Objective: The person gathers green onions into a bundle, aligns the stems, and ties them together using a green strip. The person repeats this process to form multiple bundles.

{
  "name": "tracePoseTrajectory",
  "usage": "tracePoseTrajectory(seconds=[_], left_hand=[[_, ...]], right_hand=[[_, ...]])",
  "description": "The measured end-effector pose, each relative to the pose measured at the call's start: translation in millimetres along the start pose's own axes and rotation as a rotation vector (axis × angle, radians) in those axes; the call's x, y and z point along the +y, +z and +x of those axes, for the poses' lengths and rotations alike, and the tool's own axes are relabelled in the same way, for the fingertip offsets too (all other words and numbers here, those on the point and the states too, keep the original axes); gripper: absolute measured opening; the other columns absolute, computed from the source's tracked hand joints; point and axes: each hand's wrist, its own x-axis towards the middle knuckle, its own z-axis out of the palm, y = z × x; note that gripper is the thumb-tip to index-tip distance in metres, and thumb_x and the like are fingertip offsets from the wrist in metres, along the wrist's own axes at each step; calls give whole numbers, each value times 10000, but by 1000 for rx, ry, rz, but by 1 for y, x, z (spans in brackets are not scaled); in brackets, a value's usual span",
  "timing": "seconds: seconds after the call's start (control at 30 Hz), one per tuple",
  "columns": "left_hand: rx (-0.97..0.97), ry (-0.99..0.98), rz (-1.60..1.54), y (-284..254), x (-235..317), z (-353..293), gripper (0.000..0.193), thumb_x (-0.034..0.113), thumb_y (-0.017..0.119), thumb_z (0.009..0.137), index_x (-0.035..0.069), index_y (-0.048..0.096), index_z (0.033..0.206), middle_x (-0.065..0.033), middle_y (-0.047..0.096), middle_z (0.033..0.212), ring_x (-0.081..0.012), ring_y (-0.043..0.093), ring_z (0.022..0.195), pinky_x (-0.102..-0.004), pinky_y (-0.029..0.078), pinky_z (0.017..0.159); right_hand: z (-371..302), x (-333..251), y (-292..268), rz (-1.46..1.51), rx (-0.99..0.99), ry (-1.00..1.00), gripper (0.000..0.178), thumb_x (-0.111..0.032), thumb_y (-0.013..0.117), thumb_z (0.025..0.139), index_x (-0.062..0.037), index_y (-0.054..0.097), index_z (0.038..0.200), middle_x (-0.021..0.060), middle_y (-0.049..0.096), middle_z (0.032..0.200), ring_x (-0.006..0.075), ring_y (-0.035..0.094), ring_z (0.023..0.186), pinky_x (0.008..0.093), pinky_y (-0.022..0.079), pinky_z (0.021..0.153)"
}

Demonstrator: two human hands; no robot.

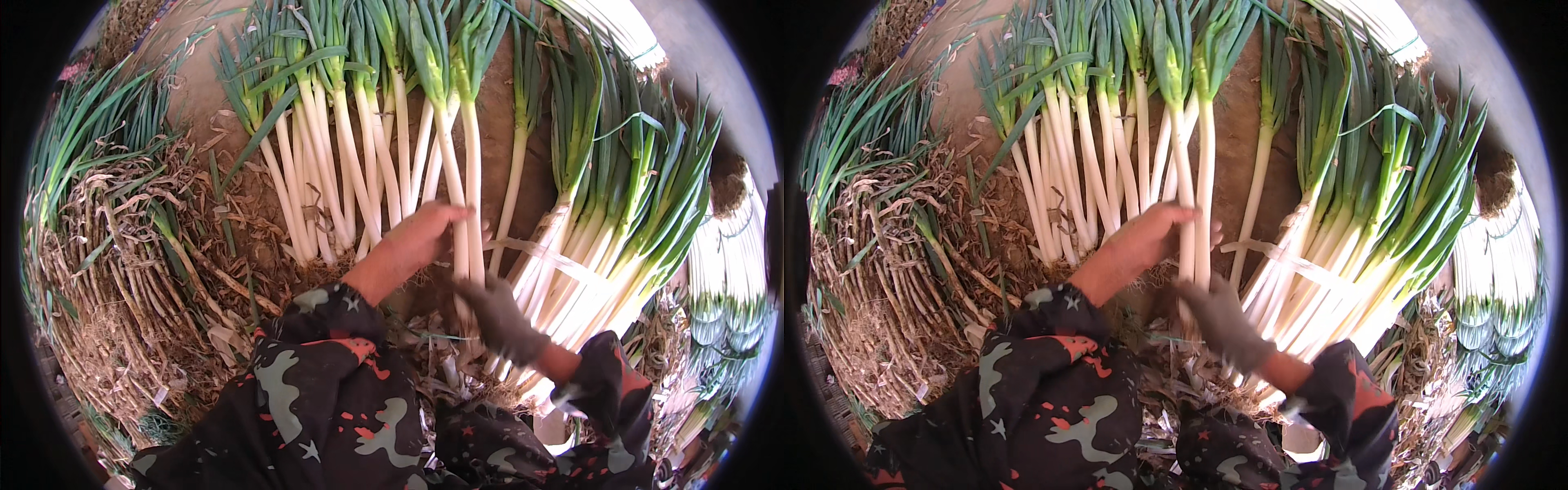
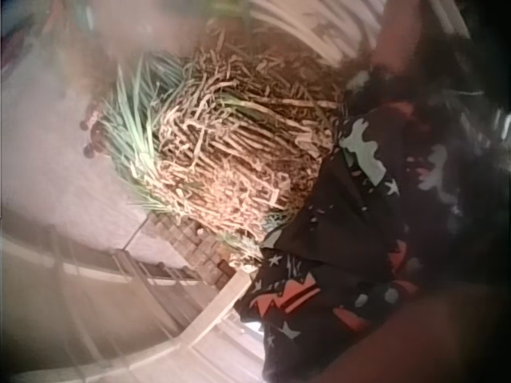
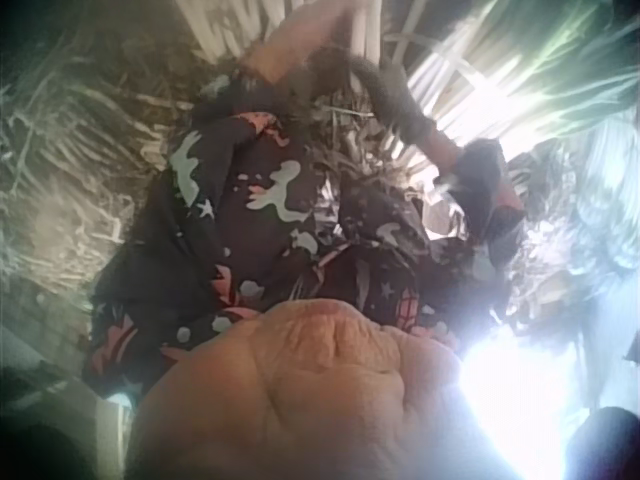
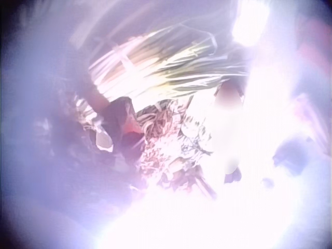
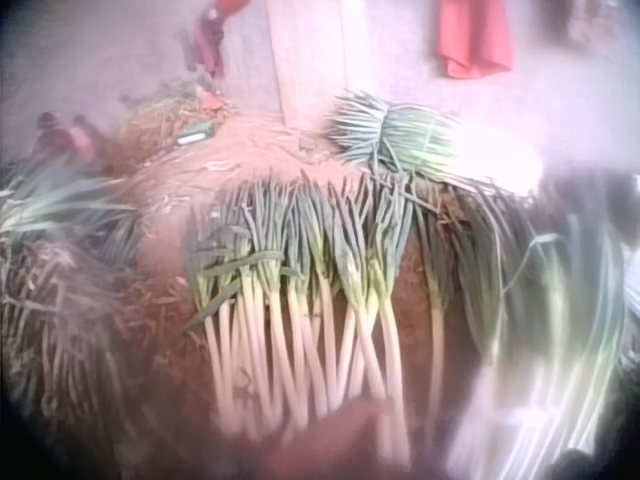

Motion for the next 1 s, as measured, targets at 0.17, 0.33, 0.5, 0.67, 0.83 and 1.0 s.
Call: tracePoseTrajectory(seconds=[0.17,0.33,0.5,0.67,0.83,1.0], left_hand=[[-90,135,-63,20,50,32,321,268,501,1009,-2,507,1182,-229,650,1076,-367,666,997,-503,577,881],[-205,355,168,76,79,29,296,262,658,924,65,528,1103,-111,649,913,-198,655,807,-415,572,843],[-459,382,364,188,84,26,237,183,562,973,14,582,1137,-156,637,1099,-262,632,1030,-411,522,932],[-347,325,746,213,26,78,308,306,682,904,61,629,1084,-129,643,1054,-219,640,943,-375,533,879],[-222,448,1289,156,-34,80,608,346,800,802,-36,589,1225,-192,637,1158,-294,598,1073,-371,478,945],[-380,1235,2053,105,-53,51,426,309,842,702,19,667,961,-160,554,1225,-340,392,1288,-516,355,1038]], right_hand=[[-94,50,8,-6,-11,54,385,-271,615,969,-32,468,1232,9,566,789,102,509,586,256,449,520],[-120,102,4,135,-18,-106,420,-191,613,976,-30,399,1299,-6,528,820,77,486,618,225,429,524],[-123,106,-5,311,164,-355,379,-267,623,979,-43,442,1226,-23,502,787,46,463,645,217,394,536],[-124,95,-25,205,444,-277,415,-436,614,961,-36,524,1027,7,509,642,89,501,548,242,419,510],[-148,98,-48,616,288,-226,503,-521,628,910,-32,561,1005,84,588,668,163,555,491,267,462,443],[-158,104,-67,683,242,-271,493,-471,643,917,-1,561,1040,99,580,661,160,545,473,246,451,433]])
